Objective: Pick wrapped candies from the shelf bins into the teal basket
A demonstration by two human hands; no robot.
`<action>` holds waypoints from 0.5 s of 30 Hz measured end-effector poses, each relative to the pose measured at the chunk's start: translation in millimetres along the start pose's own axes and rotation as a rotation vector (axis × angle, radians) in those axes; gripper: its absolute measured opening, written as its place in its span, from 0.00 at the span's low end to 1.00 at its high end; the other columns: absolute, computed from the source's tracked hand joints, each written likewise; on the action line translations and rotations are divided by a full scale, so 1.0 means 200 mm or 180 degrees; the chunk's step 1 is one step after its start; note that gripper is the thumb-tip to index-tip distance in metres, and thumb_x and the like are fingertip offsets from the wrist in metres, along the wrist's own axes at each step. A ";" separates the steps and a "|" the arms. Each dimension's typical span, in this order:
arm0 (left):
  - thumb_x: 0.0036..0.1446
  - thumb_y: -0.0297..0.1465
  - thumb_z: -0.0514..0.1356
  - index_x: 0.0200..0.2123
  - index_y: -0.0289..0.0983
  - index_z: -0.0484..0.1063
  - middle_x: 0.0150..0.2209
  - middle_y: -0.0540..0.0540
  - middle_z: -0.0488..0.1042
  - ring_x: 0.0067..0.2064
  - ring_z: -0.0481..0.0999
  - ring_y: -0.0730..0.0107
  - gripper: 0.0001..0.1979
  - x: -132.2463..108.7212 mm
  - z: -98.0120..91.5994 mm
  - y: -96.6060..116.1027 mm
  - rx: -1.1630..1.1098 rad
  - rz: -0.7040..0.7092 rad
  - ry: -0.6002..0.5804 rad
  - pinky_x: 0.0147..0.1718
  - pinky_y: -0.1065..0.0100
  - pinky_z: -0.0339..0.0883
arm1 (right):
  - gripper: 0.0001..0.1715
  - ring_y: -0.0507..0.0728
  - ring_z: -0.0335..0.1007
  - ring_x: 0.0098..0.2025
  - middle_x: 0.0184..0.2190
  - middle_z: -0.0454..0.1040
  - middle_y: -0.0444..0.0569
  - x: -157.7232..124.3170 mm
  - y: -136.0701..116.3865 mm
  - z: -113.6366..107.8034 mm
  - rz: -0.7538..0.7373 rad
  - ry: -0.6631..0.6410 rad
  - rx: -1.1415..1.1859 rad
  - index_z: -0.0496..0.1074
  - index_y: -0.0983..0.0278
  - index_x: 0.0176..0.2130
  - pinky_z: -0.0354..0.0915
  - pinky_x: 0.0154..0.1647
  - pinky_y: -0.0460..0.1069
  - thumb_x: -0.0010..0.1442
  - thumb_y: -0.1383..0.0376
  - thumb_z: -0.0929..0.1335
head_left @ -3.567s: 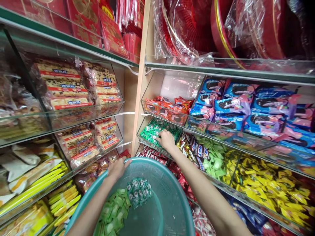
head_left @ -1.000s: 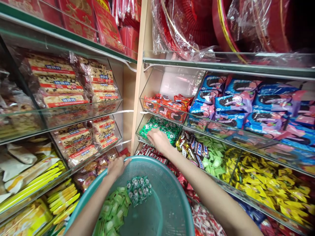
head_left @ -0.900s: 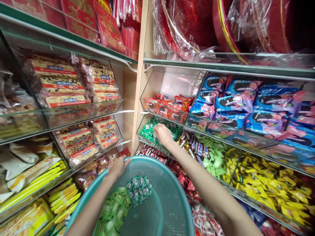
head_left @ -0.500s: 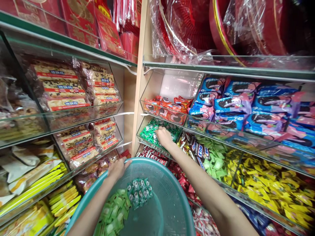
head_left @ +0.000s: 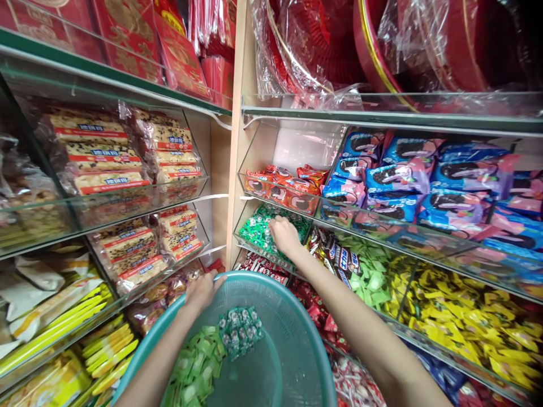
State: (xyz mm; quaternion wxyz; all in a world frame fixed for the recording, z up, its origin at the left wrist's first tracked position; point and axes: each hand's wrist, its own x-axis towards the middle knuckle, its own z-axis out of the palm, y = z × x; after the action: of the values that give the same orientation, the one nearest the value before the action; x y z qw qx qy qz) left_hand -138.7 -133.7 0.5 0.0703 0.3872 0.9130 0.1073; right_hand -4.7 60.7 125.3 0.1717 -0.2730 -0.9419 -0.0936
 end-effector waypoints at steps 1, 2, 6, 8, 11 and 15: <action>0.59 0.49 0.38 0.47 0.39 0.68 0.42 0.36 0.76 0.46 0.74 0.51 0.28 0.00 0.00 0.00 0.0004 -0.0004 0.0009 0.41 0.58 0.65 | 0.18 0.58 0.62 0.43 0.42 0.69 0.56 -0.01 0.00 -0.03 0.0000 0.0077 0.0024 0.70 0.67 0.41 0.58 0.41 0.49 0.64 0.69 0.55; 0.59 0.49 0.38 0.47 0.39 0.68 0.43 0.36 0.76 0.46 0.74 0.51 0.28 0.00 0.00 0.00 0.0009 -0.0010 0.0022 0.41 0.58 0.65 | 0.17 0.58 0.62 0.43 0.41 0.69 0.56 -0.03 0.00 -0.06 -0.0009 0.0181 0.0055 0.70 0.66 0.41 0.58 0.41 0.49 0.65 0.68 0.55; 0.59 0.49 0.38 0.47 0.40 0.68 0.42 0.36 0.76 0.45 0.74 0.51 0.28 0.01 0.00 0.01 0.0042 -0.0013 0.0015 0.41 0.58 0.65 | 0.16 0.57 0.60 0.42 0.39 0.68 0.54 -0.16 -0.07 -0.16 -0.0237 0.0638 0.0320 0.69 0.65 0.39 0.57 0.43 0.49 0.65 0.67 0.55; 0.59 0.49 0.38 0.46 0.40 0.68 0.42 0.36 0.76 0.45 0.75 0.51 0.28 0.01 0.01 0.01 0.0034 0.0009 -0.0001 0.41 0.58 0.65 | 0.16 0.56 0.60 0.41 0.37 0.68 0.52 -0.25 -0.13 -0.16 -0.0431 0.0713 0.0574 0.69 0.65 0.38 0.56 0.43 0.49 0.66 0.67 0.55; 0.59 0.50 0.38 0.46 0.40 0.69 0.41 0.37 0.76 0.45 0.75 0.52 0.29 0.02 0.02 0.01 0.0020 0.0037 0.0001 0.41 0.58 0.65 | 0.16 0.54 0.62 0.39 0.36 0.68 0.50 -0.37 -0.21 -0.05 -0.0615 0.0427 0.1034 0.68 0.64 0.37 0.56 0.42 0.47 0.66 0.67 0.55; 0.59 0.50 0.38 0.46 0.40 0.69 0.42 0.36 0.76 0.45 0.74 0.51 0.29 0.02 0.02 0.01 0.0033 0.0055 0.0037 0.41 0.58 0.65 | 0.13 0.52 0.64 0.39 0.35 0.69 0.49 -0.46 -0.26 0.18 -0.0610 -0.0474 0.1480 0.69 0.64 0.35 0.56 0.40 0.45 0.64 0.68 0.58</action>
State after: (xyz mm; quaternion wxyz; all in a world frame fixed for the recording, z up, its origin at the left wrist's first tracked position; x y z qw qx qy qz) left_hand -139.1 -128.5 -2.8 0.0621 0.3948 0.9106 0.1054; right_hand 29.9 -17.3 53.1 0.1504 -0.1418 -0.9697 0.1299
